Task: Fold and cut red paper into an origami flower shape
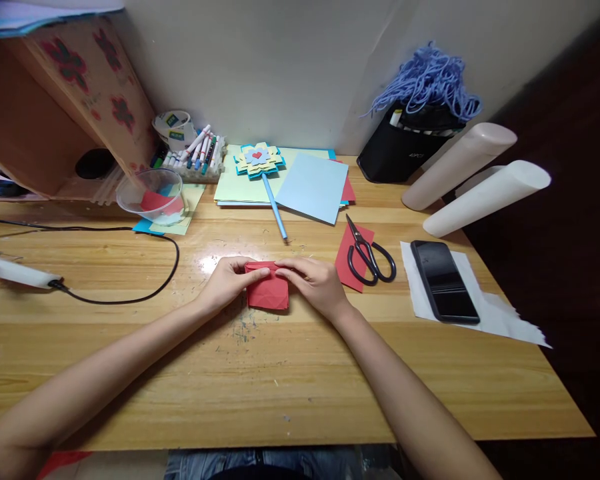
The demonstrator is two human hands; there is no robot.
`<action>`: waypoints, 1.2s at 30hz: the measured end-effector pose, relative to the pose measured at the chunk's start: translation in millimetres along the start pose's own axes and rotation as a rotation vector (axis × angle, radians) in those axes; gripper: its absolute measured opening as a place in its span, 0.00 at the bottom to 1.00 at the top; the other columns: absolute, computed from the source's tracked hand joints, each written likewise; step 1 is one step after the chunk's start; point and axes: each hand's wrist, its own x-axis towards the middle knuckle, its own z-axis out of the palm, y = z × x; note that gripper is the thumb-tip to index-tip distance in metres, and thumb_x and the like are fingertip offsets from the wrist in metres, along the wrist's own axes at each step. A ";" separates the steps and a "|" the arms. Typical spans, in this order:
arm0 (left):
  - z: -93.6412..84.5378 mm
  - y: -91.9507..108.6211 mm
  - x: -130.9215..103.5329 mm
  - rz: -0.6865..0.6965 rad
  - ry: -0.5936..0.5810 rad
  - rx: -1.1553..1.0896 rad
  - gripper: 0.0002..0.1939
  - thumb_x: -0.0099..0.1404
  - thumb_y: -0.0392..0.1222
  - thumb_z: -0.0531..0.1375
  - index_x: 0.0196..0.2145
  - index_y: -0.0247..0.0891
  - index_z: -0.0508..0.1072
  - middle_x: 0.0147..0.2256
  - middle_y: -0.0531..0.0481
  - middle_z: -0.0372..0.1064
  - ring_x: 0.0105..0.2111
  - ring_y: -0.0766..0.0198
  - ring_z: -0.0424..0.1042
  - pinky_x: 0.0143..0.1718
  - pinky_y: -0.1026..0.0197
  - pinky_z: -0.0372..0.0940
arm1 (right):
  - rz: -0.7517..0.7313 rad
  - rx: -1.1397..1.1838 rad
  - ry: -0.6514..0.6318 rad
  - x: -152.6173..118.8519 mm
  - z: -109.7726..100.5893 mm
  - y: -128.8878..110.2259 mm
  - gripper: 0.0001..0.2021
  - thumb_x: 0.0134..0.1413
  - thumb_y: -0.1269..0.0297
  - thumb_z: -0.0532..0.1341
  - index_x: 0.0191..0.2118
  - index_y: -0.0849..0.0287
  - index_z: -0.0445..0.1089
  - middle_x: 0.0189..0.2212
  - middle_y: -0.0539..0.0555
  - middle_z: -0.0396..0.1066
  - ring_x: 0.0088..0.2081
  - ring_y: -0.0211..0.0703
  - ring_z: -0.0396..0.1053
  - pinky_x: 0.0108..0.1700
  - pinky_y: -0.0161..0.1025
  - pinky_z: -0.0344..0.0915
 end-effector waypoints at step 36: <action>3.6 -4.1 -2.6 0.029 0.052 0.139 0.17 0.53 0.50 0.64 0.29 0.30 0.76 0.26 0.46 0.72 0.24 0.67 0.66 0.25 0.65 0.58 | 0.579 0.385 -0.189 6.1 0.1 -9.5 0.11 0.49 0.58 0.62 0.26 0.61 0.71 0.16 0.46 0.63 0.17 0.31 0.58 0.20 0.30 0.55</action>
